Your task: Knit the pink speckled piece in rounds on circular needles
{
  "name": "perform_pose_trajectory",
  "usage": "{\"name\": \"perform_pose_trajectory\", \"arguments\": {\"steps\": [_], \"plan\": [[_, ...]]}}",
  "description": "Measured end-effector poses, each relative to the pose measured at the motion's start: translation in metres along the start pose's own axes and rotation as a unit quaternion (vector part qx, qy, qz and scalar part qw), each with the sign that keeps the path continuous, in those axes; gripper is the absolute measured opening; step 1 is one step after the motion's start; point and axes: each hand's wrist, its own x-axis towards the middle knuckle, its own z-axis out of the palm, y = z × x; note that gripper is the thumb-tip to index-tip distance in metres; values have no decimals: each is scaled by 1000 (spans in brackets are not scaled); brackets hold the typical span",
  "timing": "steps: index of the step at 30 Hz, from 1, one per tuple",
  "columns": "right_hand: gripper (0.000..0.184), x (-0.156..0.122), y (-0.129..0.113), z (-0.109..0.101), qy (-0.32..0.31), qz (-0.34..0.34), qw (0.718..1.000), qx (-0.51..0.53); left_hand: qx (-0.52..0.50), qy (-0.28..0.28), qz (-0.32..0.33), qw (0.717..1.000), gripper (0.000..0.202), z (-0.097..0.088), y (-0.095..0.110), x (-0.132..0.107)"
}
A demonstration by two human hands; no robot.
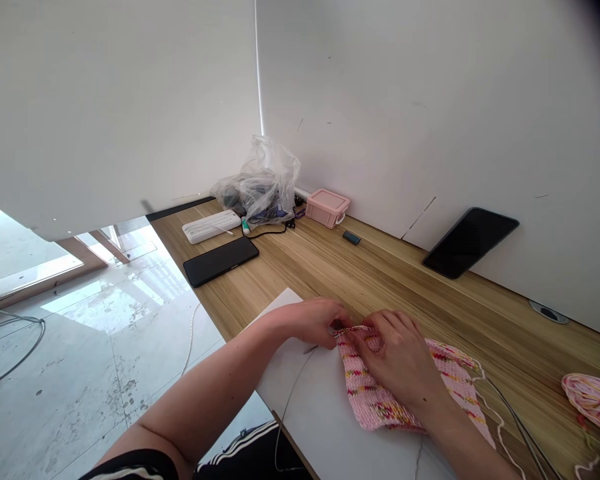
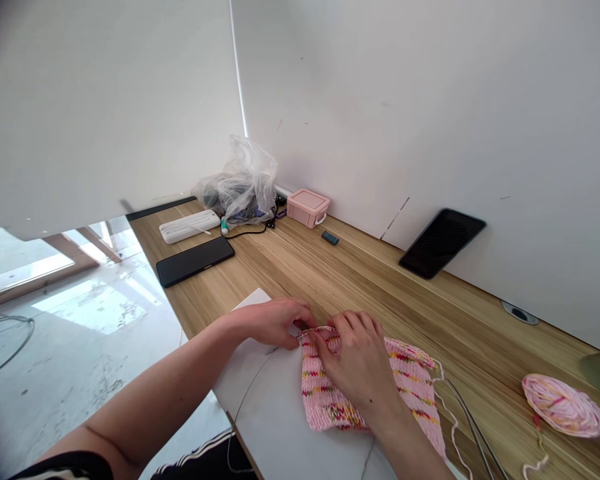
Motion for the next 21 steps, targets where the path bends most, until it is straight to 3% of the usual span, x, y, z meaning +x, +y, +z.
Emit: {"name": "perform_pose_trajectory", "arguments": {"steps": [5, 8, 11, 15, 18, 21], "plan": [[32, -1, 0, -1, -25, 3, 999, 21, -7, 4, 6, 1000, 27, 0, -2, 0], [35, 3, 9, -8, -39, 44, 997, 49, -31, 7, 12, 999, 28, 1, -3, 0], [38, 9, 25, -27, -80, 115, 987, 74, -70, 21, 21, 997, 30, 2, -3, -1], [38, 12, 46, -58, -124, 149, 977, 92, -146, 26, 11, 989, 35, -2, -7, 0], [39, 9, 54, -67, -167, 148, 967, 121, -230, 16, 13, 973, 34, -3, -9, 0], [44, 5, 58, -64, -198, 135, 959, 150, -349, 5, 5, 937, 42, -1, -10, -1]]}}
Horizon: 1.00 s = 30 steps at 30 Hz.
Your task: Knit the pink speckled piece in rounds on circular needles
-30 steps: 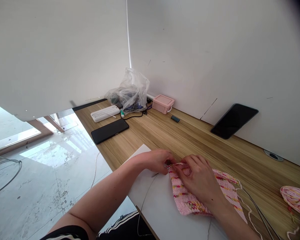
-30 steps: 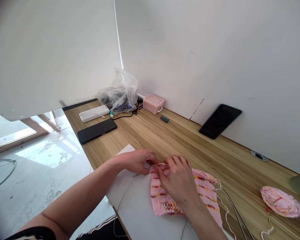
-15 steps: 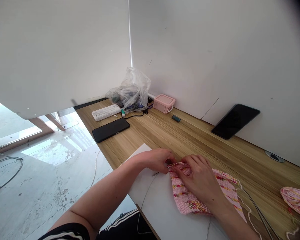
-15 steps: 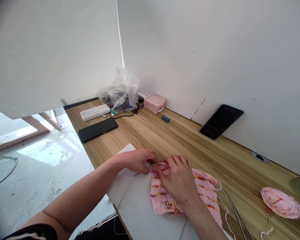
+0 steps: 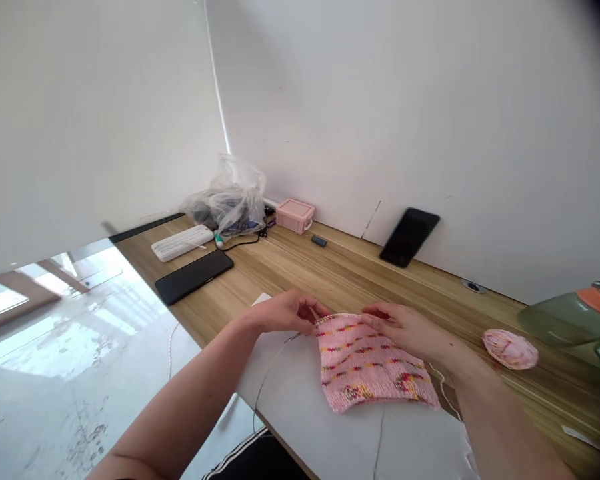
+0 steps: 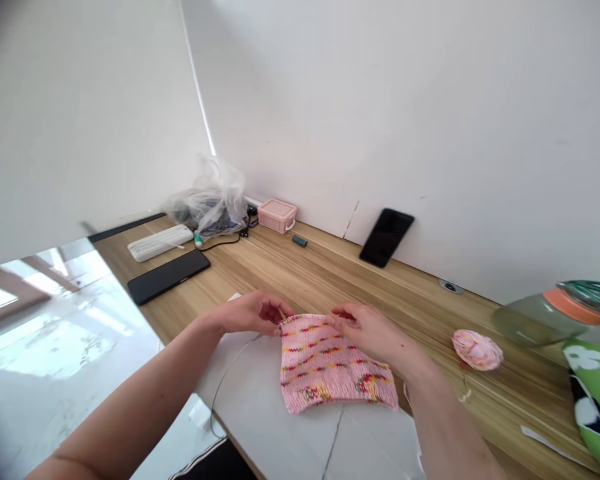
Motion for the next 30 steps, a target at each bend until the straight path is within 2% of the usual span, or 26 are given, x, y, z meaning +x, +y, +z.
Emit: {"name": "perform_pose_trajectory", "arguments": {"steps": [4, 8, 13, 18, 22, 24, 27, 30], "plan": [[56, 1, 3, 6, -33, 3, 998, 59, -129, -18, 4, 991, 47, 2, -1, -1], [52, 3, 3, 7, -83, 4, 991, 108, -213, -26, 23, 976, 48, 5, 1, -1], [44, 3, 1, 4, -76, 3, 993, 87, -252, -16, 30, 967, 48, 7, 3, -2], [39, 2, -1, 4, -51, -14, 998, 44, -236, -7, 30, 971, 52, 6, 3, -3], [39, 0, -6, 4, -14, -22, 1000, 13, -142, 17, 7, 990, 61, 7, 2, -4], [38, -1, -10, 4, 4, -33, 999, -11, -71, 0, -10, 997, 60, 8, 3, -4], [34, -2, -16, 6, 23, -52, 998, -37, 5, -49, -5, 999, 47, 10, 5, -4], [29, -4, -20, 6, 33, -72, 996, -46, 14, -50, -1, 999, 41, 11, 5, -3]]}}
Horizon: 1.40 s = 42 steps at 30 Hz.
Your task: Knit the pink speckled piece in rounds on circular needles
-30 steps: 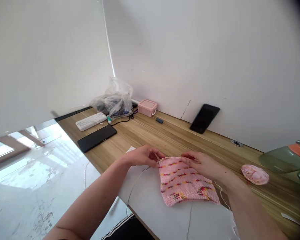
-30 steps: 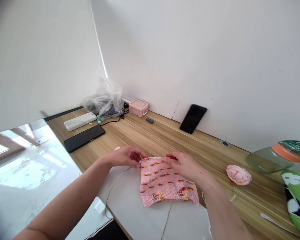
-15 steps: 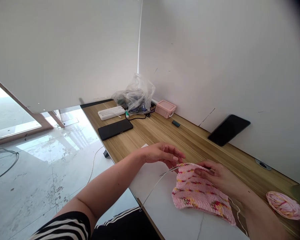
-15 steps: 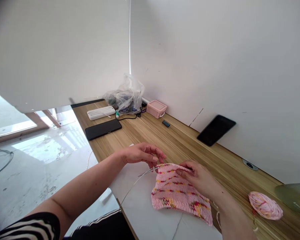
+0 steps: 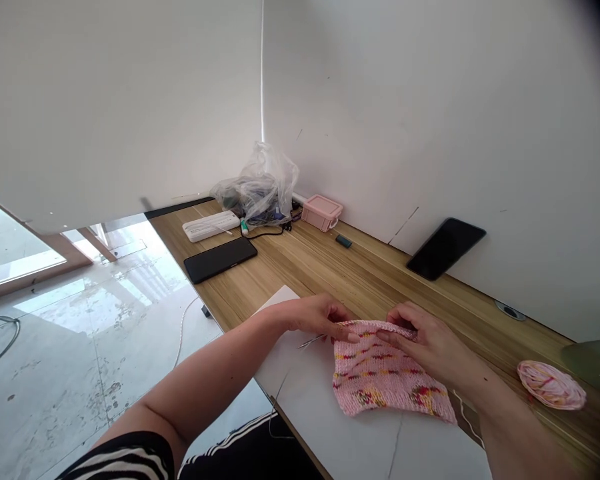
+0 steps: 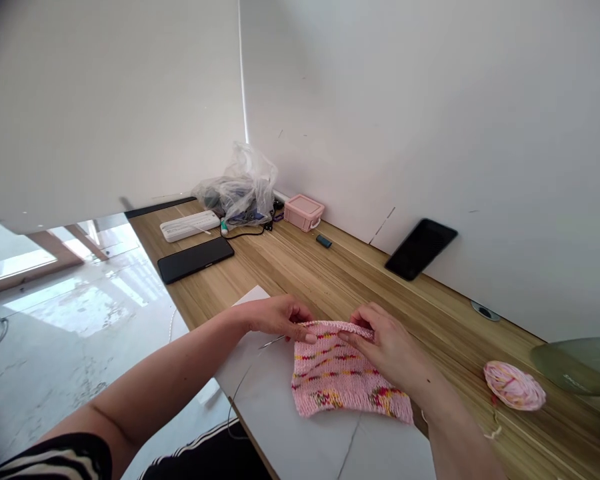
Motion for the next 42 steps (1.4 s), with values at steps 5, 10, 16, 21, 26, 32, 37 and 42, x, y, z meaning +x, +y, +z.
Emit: {"name": "perform_pose_trajectory", "arguments": {"steps": [5, 10, 16, 21, 26, 32, 37, 42], "plan": [[26, -2, 2, -8, -32, 32, 998, 37, -97, 64, 3, 993, 42, 0, -6, 4], [31, -4, 20, -22, -49, 91, 995, 9, -197, 142, -15, 970, 38, -3, -8, 6], [31, -9, 32, -39, -36, 130, 990, 34, -209, 203, -27, 956, 34, -7, -11, 8], [36, -11, 27, -43, -17, 145, 986, 77, -245, 219, -25, 944, 29, -8, -10, 10], [40, -24, 1, -57, -11, 158, 978, 137, -307, 200, -6, 930, 26, -9, -2, 5], [31, -56, -36, -77, -81, 73, 977, 182, -344, 118, 59, 930, 30, -18, 3, -13], [29, -32, -14, -54, -254, 63, 965, -2, -105, 84, -76, 988, 38, -23, -4, -9], [18, -9, 15, -21, -304, 101, 945, -64, 24, 72, -89, 993, 50, -23, -9, -2]]}}
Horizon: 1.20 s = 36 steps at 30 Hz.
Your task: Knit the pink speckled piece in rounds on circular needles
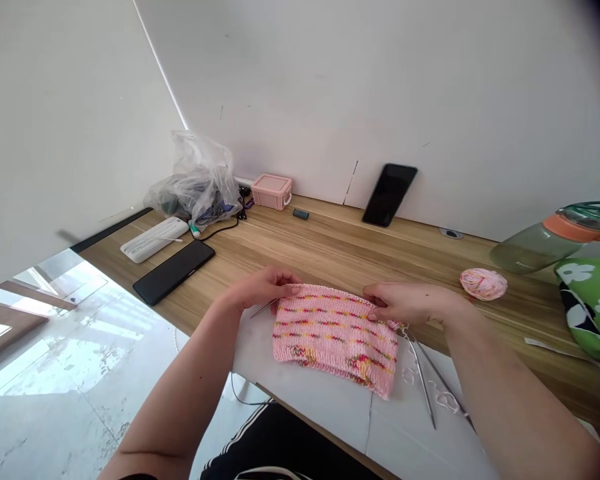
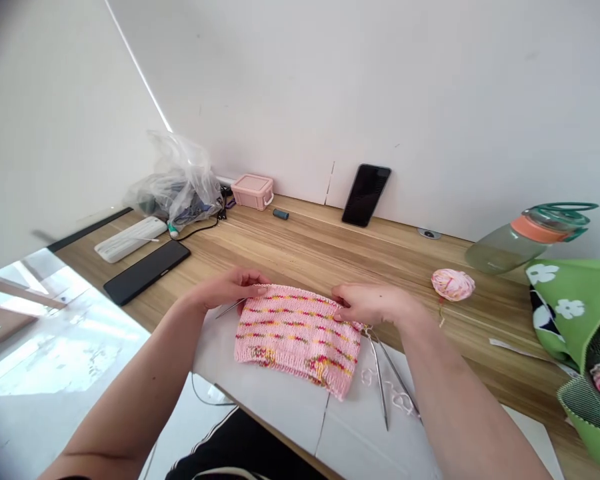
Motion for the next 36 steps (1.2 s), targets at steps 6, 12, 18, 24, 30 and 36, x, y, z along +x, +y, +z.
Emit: {"name": "perform_pose_trajectory", "arguments": {"steps": [6, 12, 18, 24, 30, 36], "plan": [[19, 2, 8, 2, -10, -4, 1000, 4, 60, 20, 7, 998, 50, 0, 0, 0], [18, 2, 6, 1, -11, -2, 1000, 1, 157, 59, 14, 986, 44, 1, 9, -3], [20, 1, 5, 0, -3, -5, 1000, 3, 419, 206, 57, 882, 34, 34, 42, -24], [18, 1, 4, 1, 8, -11, 1000, 8, 496, 41, 174, 850, 55, 127, 44, -42], [18, -2, 3, 0, 6, -12, 1000, 24, 504, -4, 163, 848, 75, 159, 10, -45], [19, -7, 4, -4, 4, -20, 999, 32, 524, 7, 172, 834, 75, 161, -2, -46]]}}
